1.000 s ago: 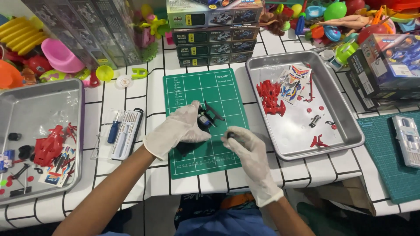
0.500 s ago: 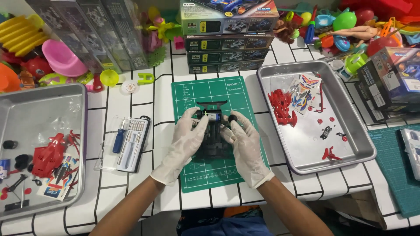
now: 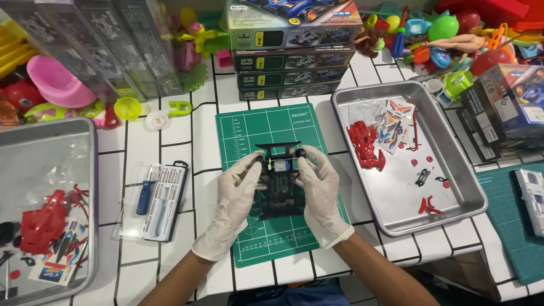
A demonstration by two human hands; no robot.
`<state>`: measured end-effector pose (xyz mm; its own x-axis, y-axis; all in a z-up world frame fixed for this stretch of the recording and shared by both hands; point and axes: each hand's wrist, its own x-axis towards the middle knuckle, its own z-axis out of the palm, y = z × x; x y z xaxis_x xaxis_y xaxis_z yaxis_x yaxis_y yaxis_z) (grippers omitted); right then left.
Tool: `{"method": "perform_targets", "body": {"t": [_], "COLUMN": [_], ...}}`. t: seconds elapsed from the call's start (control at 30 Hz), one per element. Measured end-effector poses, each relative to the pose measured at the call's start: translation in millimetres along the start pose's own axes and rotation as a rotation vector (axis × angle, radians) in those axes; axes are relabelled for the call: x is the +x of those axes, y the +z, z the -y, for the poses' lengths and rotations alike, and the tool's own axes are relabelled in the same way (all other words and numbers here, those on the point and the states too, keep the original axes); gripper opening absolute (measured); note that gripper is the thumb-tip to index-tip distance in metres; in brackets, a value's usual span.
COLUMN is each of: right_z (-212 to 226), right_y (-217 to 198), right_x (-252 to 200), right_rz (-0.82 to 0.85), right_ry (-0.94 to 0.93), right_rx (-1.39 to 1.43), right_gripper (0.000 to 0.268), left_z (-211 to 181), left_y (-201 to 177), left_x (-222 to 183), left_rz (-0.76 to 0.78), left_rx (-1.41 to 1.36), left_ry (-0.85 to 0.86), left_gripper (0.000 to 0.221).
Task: Assembling a mini 4WD model car by installing the motor, gears, batteries, and body shell onto the chassis.
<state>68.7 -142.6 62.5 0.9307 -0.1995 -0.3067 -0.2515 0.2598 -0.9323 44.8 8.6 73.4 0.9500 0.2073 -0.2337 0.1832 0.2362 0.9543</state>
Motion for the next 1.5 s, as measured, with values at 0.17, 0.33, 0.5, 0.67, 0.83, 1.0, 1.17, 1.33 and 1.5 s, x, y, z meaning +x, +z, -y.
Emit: {"method": "perform_targets", "body": {"t": [0.17, 0.33, 0.5, 0.67, 0.83, 1.0, 1.17, 1.33, 1.5], "right_z": [9, 1, -11, -16, -17, -17, -12, -13, -6], "right_y": [5, 1, -1, 1, 3, 4, 7, 10, 15], "right_x": [-13, -11, -13, -15, -19, -18, -23, -23, -26], "right_rz": [-0.078, -0.093, -0.103, -0.098, -0.091, -0.084, -0.1, -0.107, -0.103], "right_ry": [-0.173, -0.261, -0.268, -0.314, -0.297, -0.314, -0.254, -0.23, -0.23], "right_rx": [-0.068, -0.126, -0.119, -0.086, -0.091, -0.102, -0.114, -0.08, -0.07], "right_gripper": [0.027, 0.023, 0.02, 0.015, 0.015, 0.013, 0.014, 0.013, 0.012], "left_z": [9, 7, 14, 21, 13, 22, 21, 32, 45], "left_y": [3, 6, 9, 9, 12, 11, 14, 9, 5], "left_x": [-1, -7, -10, -15, -17, -14, -14, -9, -3], "left_rz": [-0.033, -0.069, -0.105, -0.186, -0.264, -0.293, -0.31, -0.333, -0.353], "left_rx": [-0.1, -0.097, -0.039, -0.006, -0.064, -0.01, 0.022, 0.027, 0.048], "left_ry": [0.056, 0.061, 0.097, 0.168, 0.172, 0.254, 0.354, 0.309, 0.29], "left_gripper": [0.029, 0.029, 0.03, 0.044, 0.046, 0.034, 0.03, 0.029, 0.028]}}
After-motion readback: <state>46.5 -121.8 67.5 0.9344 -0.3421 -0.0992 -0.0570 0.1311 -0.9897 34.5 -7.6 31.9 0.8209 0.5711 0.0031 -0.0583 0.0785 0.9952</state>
